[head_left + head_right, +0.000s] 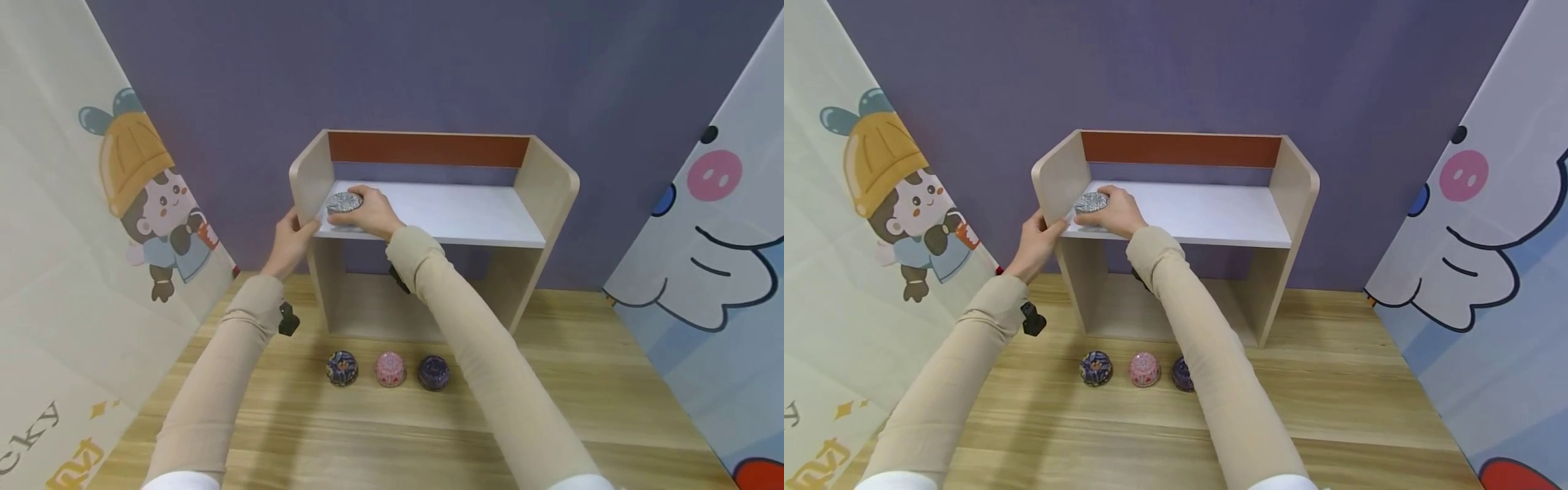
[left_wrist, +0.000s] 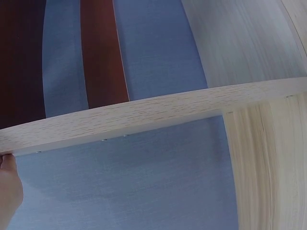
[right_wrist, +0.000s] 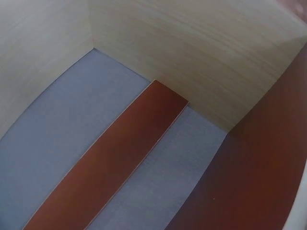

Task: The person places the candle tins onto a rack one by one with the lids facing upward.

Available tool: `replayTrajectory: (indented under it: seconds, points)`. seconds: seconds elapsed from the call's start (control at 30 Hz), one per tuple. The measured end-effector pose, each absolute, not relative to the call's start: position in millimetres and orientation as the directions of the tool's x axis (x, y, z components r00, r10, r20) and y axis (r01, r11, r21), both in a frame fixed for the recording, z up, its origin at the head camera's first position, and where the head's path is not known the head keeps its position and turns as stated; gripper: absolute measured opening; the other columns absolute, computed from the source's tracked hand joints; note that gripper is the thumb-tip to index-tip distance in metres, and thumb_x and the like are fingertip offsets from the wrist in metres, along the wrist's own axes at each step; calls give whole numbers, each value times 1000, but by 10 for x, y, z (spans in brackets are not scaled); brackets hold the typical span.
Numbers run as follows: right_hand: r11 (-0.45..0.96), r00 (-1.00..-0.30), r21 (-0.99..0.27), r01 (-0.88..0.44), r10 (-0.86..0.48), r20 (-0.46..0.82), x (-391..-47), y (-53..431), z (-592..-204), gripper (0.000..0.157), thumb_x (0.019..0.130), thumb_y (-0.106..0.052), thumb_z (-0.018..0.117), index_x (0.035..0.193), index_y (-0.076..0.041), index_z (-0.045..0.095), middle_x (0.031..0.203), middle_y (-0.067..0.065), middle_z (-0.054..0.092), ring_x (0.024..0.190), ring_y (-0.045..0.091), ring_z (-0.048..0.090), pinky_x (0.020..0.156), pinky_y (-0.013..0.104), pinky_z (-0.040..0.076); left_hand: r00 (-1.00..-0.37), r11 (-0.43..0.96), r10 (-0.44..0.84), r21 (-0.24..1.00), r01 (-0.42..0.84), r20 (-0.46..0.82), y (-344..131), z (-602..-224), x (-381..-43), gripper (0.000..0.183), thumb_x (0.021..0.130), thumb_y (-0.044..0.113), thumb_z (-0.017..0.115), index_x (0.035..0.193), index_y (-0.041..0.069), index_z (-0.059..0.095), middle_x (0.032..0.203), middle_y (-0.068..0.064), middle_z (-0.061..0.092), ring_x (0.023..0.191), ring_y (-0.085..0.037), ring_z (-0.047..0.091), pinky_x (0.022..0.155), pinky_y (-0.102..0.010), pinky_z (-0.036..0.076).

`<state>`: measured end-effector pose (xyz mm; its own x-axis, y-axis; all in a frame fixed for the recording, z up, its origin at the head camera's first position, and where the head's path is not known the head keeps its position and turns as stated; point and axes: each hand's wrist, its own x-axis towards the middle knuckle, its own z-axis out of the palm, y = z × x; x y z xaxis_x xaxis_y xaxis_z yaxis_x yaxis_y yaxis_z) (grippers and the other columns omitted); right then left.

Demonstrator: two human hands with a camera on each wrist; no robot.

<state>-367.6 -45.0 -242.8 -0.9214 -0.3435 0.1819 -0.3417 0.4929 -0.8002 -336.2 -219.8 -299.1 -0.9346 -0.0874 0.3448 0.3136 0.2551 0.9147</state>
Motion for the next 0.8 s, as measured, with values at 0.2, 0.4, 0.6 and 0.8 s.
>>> replayTrajectory:
  seconds: [0.2, 0.4, 0.6, 0.8]
  points:
    - [501, -916, -790, -354, -358, 183, -3669, -464, -2416, 87, 69, -36, 78, 140, -8, 35, 139, 8, 44, 118, 19, 47, 103, 32, 38, -936, 250, -84, 916, 313, 342, -2198, -2973, -3354, 50, 89, 16, 52, 137, 10, 40, 131, -18, 50, 113, -27, 50, 99, -41, 41]
    - [499, -912, -789, -359, -368, 182, -3661, -466, -2398, 89, 71, -33, 77, 141, -4, 32, 136, 10, 46, 110, 19, 50, 100, 30, 40, -941, 242, -70, 921, 306, 331, -2206, -2959, -3346, 52, 90, 17, 52, 140, 11, 36, 135, -18, 46, 118, -29, 47, 102, -43, 38]
    - [511, -914, -784, -352, -366, 172, -3669, -468, -2414, 89, 71, -33, 77, 141, -4, 31, 135, 11, 46, 112, 20, 50, 101, 31, 39, -947, 245, -59, 924, 293, 316, -2210, -2982, -3348, 54, 91, 18, 52, 141, 13, 34, 136, -17, 45, 119, -30, 47, 102, -44, 38]
    - [517, -915, -778, -356, -362, 178, -3660, -473, -2418, 89, 71, -33, 77, 141, -3, 30, 135, 12, 47, 113, 21, 50, 102, 31, 39, -944, 258, -62, 919, 298, 324, -2215, -2996, -3350, 53, 91, 19, 51, 141, 12, 34, 136, -19, 45, 119, -31, 47, 101, -44, 39]
